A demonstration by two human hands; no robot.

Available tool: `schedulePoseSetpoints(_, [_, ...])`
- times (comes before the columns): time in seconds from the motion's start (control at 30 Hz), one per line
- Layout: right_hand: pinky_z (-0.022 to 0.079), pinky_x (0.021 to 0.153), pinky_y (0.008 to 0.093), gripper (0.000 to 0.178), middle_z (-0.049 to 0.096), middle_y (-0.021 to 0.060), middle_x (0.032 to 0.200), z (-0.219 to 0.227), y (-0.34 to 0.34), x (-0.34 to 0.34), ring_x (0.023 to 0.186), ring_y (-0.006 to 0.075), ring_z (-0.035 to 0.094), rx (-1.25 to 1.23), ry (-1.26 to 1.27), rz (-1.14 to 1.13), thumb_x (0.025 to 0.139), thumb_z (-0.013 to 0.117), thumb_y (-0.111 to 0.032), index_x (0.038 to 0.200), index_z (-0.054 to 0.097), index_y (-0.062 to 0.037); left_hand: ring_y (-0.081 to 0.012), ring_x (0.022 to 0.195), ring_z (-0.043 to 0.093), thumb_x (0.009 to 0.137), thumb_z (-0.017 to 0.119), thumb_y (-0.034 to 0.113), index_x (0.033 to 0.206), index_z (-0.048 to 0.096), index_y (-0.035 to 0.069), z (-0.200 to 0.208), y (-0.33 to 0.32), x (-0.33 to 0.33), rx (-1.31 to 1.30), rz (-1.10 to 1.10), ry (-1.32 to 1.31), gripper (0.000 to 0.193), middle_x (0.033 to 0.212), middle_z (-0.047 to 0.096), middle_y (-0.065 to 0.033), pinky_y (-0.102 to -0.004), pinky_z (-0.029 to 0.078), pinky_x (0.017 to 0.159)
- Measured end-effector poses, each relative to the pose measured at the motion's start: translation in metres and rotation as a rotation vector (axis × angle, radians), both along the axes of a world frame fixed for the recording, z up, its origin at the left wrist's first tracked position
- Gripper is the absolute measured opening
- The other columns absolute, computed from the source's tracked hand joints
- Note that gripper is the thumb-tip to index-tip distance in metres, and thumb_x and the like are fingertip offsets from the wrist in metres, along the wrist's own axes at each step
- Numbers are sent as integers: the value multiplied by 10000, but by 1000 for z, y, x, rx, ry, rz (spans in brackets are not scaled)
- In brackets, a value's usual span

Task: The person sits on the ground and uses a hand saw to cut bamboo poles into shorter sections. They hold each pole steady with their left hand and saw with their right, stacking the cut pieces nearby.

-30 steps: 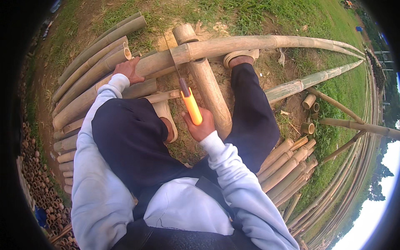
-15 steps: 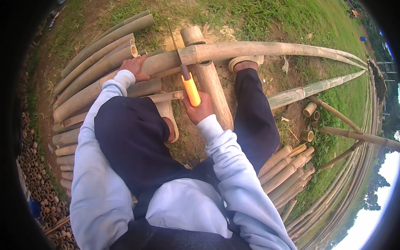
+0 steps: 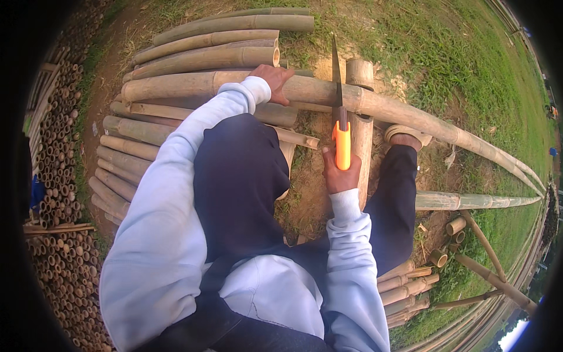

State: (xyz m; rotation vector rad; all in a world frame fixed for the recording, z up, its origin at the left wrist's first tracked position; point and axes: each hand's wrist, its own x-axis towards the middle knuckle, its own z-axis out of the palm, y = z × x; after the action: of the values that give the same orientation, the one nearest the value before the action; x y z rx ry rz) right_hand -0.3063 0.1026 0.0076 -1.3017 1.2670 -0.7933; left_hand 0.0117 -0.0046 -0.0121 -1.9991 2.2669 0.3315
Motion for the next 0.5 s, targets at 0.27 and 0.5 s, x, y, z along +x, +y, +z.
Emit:
schedulePoseSetpoints(0.27, [523, 840, 274, 254, 703, 47, 889, 62, 152, -92, 801, 89, 622, 197, 143, 16, 958, 721, -31, 1197, 697, 51, -389, 992, 742, 724, 857, 524, 1221, 602, 65, -1, 10, 1, 5, 16, 7, 723, 1051, 756, -177, -489, 593, 894])
schedulePoseSetpoints(0.5, [459, 579, 312, 220, 617, 22, 673, -3, 6, -18, 620, 88, 547, 65, 95, -11, 950, 778, -149, 882, 693, 42, -394, 996, 739, 724, 847, 521, 1147, 603, 61, 6, 2, -7, 7, 22, -10, 671, 1048, 752, -194, -496, 591, 899])
